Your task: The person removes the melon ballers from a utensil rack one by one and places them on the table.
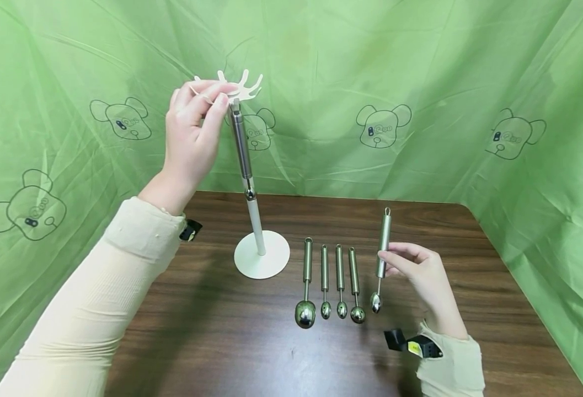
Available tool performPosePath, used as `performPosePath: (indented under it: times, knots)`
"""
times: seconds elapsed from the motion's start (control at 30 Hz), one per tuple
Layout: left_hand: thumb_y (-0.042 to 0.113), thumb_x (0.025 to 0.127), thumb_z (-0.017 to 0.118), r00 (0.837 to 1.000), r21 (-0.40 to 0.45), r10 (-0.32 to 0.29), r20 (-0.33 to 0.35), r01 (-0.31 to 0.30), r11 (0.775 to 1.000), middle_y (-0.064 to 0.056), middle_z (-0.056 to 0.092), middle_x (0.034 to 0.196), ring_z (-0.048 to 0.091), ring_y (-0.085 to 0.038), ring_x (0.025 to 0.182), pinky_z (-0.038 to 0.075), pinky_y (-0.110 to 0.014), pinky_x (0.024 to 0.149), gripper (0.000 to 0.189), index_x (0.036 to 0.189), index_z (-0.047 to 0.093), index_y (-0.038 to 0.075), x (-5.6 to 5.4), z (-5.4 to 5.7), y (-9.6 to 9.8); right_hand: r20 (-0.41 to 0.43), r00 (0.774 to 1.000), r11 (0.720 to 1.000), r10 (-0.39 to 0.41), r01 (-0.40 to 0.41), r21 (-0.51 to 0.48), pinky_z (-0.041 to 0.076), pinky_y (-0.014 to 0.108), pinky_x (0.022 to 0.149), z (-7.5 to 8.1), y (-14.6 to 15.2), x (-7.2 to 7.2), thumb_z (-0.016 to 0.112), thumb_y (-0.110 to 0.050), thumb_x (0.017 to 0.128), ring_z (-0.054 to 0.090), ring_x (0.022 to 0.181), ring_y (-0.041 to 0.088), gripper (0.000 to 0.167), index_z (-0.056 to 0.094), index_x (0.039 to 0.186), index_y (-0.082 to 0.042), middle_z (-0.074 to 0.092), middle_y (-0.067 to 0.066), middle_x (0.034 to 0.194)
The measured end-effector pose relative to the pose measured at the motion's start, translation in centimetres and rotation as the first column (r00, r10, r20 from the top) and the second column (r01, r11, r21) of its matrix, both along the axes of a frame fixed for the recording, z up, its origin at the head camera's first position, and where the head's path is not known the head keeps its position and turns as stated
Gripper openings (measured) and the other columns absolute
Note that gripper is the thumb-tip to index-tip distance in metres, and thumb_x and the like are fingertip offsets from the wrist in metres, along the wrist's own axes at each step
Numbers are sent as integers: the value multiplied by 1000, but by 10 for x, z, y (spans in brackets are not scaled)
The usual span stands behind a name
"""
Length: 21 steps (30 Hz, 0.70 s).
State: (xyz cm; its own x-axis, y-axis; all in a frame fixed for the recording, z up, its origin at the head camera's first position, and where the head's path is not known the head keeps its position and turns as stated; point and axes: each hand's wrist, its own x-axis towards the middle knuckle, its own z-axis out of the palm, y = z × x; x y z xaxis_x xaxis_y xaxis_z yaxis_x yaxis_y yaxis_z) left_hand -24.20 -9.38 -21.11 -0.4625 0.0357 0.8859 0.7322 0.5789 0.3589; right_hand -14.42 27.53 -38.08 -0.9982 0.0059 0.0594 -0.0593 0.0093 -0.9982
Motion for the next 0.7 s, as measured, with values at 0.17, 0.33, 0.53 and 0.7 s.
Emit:
performPosePath:
  times: [0.17,0.33,0.53,0.7]
  knots:
    - [22,100,51,999,0,13,39,-13,1000,-8,65,120,50,-27,104,36,-30,88,29,115,75,13,2,2,1,45,999,999,8,-9,36,58,24,65,-16,13,-10,68,-5,91,70,66,10,19,75,93,-23,74,-5,79]
    - [21,100,52,999,3,8,36,-9,1000,-9,65,120,50,-27,103,36,-29,87,29,115,75,13,1,2,1,94,995,996,26,-34,88,59,25,68,-30,22,-19,69,-7,91,71,69,10,16,74,92,-23,74,-5,80]
    - [22,100,52,1000,-12,4,11,-4,1000,-11,64,120,49,-28,102,35,-30,86,29,115,75,11,1,1,0,137,990,983,45,-68,172,59,25,68,-43,29,-27,69,-10,92,70,71,9,8,71,97,-15,74,-7,82]
    - [23,101,52,1000,-22,8,6,-8,1000,-11,64,119,49,-29,102,35,-30,85,29,116,74,11,1,0,-1,159,985,971,68,-102,218,59,27,67,-51,29,-33,68,-10,93,69,68,10,22,64,108,6,74,-5,82]
